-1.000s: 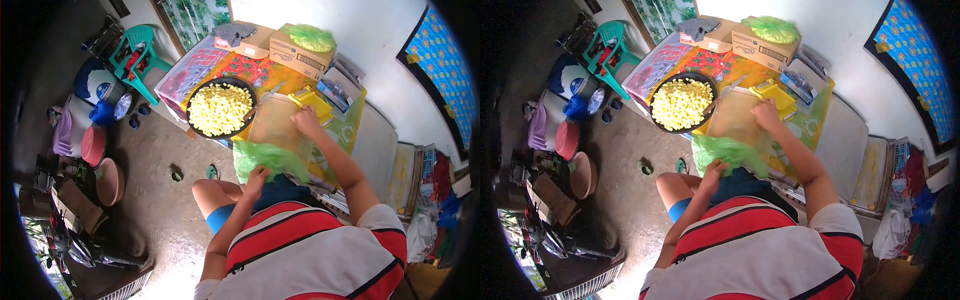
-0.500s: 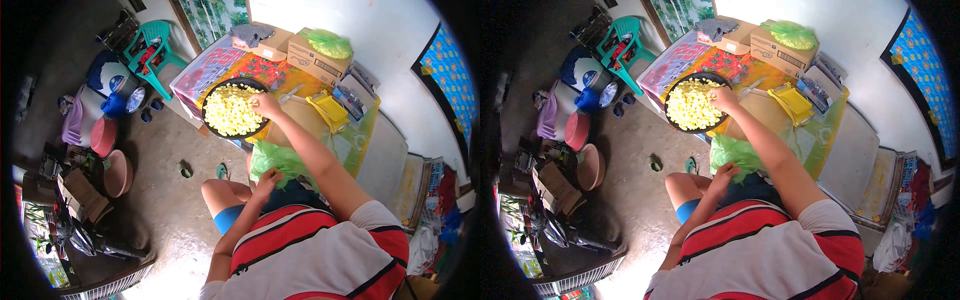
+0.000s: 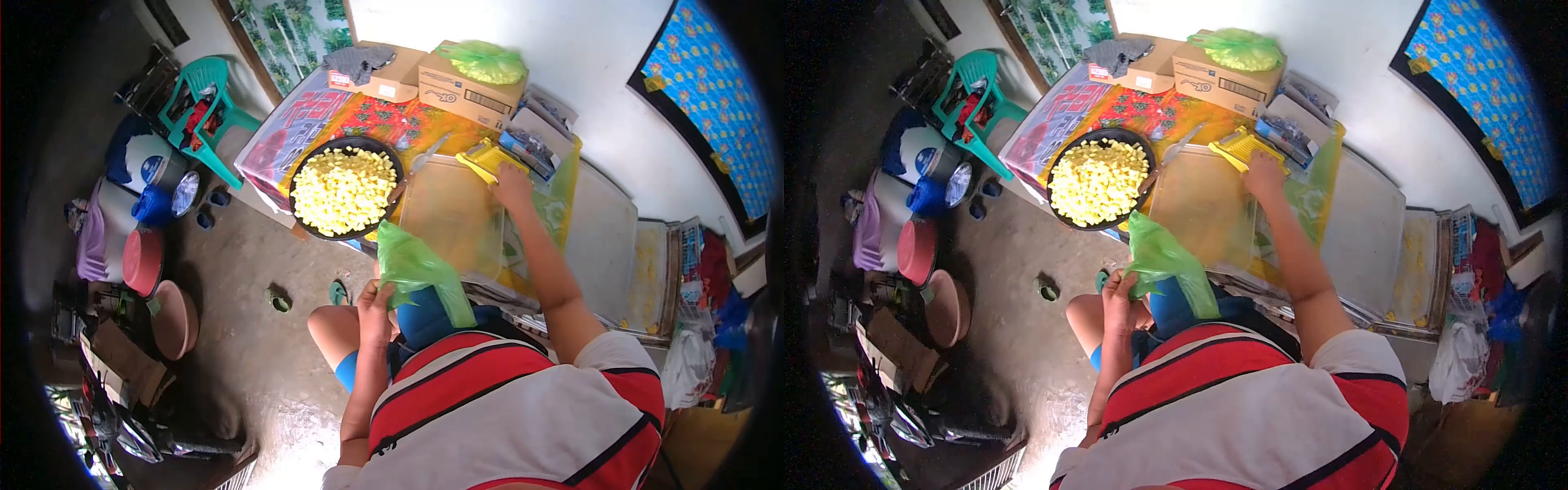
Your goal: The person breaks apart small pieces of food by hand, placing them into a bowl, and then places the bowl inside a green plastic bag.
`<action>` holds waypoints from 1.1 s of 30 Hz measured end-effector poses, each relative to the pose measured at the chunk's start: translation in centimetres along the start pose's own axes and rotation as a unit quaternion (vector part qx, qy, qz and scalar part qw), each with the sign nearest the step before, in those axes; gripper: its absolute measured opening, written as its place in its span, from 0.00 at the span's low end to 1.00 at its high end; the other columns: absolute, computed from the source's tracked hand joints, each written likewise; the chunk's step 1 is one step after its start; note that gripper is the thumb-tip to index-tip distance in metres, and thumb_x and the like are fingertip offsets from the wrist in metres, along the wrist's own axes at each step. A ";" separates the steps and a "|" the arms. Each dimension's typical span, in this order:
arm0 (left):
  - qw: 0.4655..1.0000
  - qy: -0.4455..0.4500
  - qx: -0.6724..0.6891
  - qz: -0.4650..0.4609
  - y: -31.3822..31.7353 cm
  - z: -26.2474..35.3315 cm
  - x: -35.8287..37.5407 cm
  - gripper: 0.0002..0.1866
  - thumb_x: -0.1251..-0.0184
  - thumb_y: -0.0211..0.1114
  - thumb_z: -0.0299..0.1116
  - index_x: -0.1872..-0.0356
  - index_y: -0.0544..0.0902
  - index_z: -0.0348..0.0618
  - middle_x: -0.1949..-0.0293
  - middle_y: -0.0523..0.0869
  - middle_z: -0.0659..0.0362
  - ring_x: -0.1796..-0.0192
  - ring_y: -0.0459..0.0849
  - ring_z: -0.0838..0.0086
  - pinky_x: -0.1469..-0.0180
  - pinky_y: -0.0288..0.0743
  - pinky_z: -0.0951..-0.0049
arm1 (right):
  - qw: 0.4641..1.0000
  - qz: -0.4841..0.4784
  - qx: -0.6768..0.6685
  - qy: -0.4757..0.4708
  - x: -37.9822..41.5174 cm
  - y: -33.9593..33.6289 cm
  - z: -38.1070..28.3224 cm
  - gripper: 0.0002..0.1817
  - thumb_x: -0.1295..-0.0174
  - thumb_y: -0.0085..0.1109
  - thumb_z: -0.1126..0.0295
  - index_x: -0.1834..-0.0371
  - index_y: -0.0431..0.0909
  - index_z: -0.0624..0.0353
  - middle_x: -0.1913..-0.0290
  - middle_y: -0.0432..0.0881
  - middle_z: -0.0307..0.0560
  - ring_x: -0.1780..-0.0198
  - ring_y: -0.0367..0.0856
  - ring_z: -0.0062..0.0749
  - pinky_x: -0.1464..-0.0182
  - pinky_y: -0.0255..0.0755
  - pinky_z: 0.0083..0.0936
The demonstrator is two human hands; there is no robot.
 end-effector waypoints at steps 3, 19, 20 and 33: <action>1.000 0.008 0.002 0.006 -0.9 -0.4 -0.4 0.02 0.36 0.58 0.25 0.67 0.77 0.37 0.68 0.83 0.57 0.68 0.81 0.76 0.62 0.74 0.78 | 0.996 -0.058 -0.061 -0.034 0.0 -0.8 0.5 0.16 0.52 0.66 0.62 0.63 0.74 0.55 0.61 0.81 0.52 0.55 0.79 0.49 0.57 0.73 0.43; 0.999 -0.035 0.023 -0.011 0.3 -2.6 0.4 0.01 0.35 0.58 0.24 0.67 0.76 0.38 0.71 0.82 0.60 0.73 0.80 0.78 0.71 0.76 0.79 | 0.985 -0.077 -0.153 -0.024 -2.9 1.4 2.1 0.13 0.55 0.61 0.62 0.68 0.78 0.58 0.68 0.82 0.53 0.62 0.81 0.47 0.62 0.74 0.39; 0.999 -0.035 0.015 -0.007 0.1 -2.7 0.4 0.01 0.36 0.58 0.24 0.67 0.76 0.38 0.71 0.82 0.60 0.73 0.80 0.78 0.72 0.75 0.80 | 0.984 -0.075 -0.157 -0.029 -2.8 1.2 2.3 0.13 0.55 0.61 0.62 0.69 0.78 0.58 0.69 0.82 0.53 0.64 0.81 0.47 0.63 0.74 0.39; 0.999 -0.041 -0.013 -0.001 -0.8 -4.1 -0.4 0.03 0.36 0.59 0.27 0.65 0.78 0.39 0.71 0.81 0.61 0.73 0.78 0.81 0.69 0.73 0.81 | 0.971 -0.105 -0.207 -0.052 5.5 -3.8 -5.1 0.14 0.54 0.61 0.64 0.67 0.75 0.61 0.69 0.81 0.59 0.64 0.81 0.54 0.62 0.73 0.45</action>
Point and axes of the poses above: each hand's wrist, its own x-axis away from the middle knuckle, its own y-axis out of the palm, z = x × y, the point moved 8 cm from there along -x, towards the middle knuckle
